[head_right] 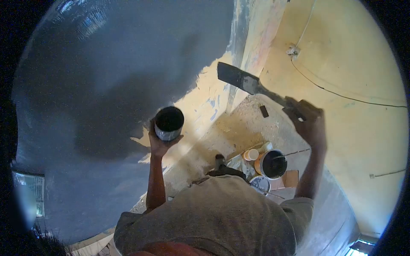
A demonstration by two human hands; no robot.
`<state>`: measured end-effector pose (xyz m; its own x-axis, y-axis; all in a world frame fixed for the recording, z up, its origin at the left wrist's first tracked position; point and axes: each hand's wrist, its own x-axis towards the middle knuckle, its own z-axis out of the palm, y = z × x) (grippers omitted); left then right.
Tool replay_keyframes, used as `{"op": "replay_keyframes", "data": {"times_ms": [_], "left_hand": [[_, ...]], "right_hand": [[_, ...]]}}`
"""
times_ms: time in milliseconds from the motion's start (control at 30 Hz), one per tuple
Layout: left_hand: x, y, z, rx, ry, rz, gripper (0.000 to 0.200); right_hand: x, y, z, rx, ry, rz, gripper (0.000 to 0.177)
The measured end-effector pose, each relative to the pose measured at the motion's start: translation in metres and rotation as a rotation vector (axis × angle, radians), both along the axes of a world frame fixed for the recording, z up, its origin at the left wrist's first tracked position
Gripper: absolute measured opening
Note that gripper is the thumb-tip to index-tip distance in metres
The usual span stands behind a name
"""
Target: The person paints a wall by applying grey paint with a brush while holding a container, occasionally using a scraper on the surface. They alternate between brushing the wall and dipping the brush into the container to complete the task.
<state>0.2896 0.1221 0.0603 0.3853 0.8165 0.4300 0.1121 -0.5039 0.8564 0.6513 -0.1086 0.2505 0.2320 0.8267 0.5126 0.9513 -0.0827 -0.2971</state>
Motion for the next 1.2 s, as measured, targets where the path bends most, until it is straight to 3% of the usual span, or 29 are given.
{"op": "replay_keyframes", "data": {"times_ms": [233, 433, 467, 567, 633, 700, 767, 900, 1100, 1200], "left_hand": [[0.031, -0.001, 0.021, 0.066, 0.014, -0.044, 0.088], [0.044, -0.015, 0.018, -0.042, -0.007, -0.133, 0.089], [0.045, -0.015, 0.011, -0.051, -0.001, -0.145, 0.089], [0.048, -0.021, -0.015, -0.068, 0.019, -0.224, 0.091], [0.049, -0.031, -0.007, -0.086, 0.092, -0.232, 0.094], [0.052, -0.039, -0.016, -0.123, 0.045, -0.258, 0.095], [0.055, -0.046, -0.021, -0.131, 0.09, -0.26, 0.097], [0.056, -0.06, 0.007, -0.134, 0.131, -0.278, 0.096], [0.058, -0.056, -0.003, -0.217, 0.009, -0.264, 0.095], [0.056, -0.053, 0.005, -0.194, 0.064, -0.197, 0.095]], "right_hand": [[-0.026, -0.019, 0.091, -0.128, -0.188, 0.265, 0.04], [-0.045, 0.006, 0.112, -0.22, -0.379, 0.455, 0.033], [-0.052, 0.008, 0.118, -0.31, -0.535, 0.39, 0.032], [-0.062, 0.031, 0.107, -0.227, -0.559, 0.513, 0.03], [-0.073, 0.049, 0.106, -0.416, -0.496, 0.593, 0.017], [-0.075, 0.068, 0.09, -0.423, -0.546, 0.739, 0.015], [-0.082, 0.084, 0.074, -0.614, -0.671, 0.738, 0.017], [-0.095, 0.103, 0.05, -0.624, -0.629, 0.819, 0.013], [-0.093, 0.111, 0.049, -0.625, -0.591, 0.848, 0.012], [-0.082, 0.112, 0.055, -0.688, -0.61, 0.781, 0.02]]}}
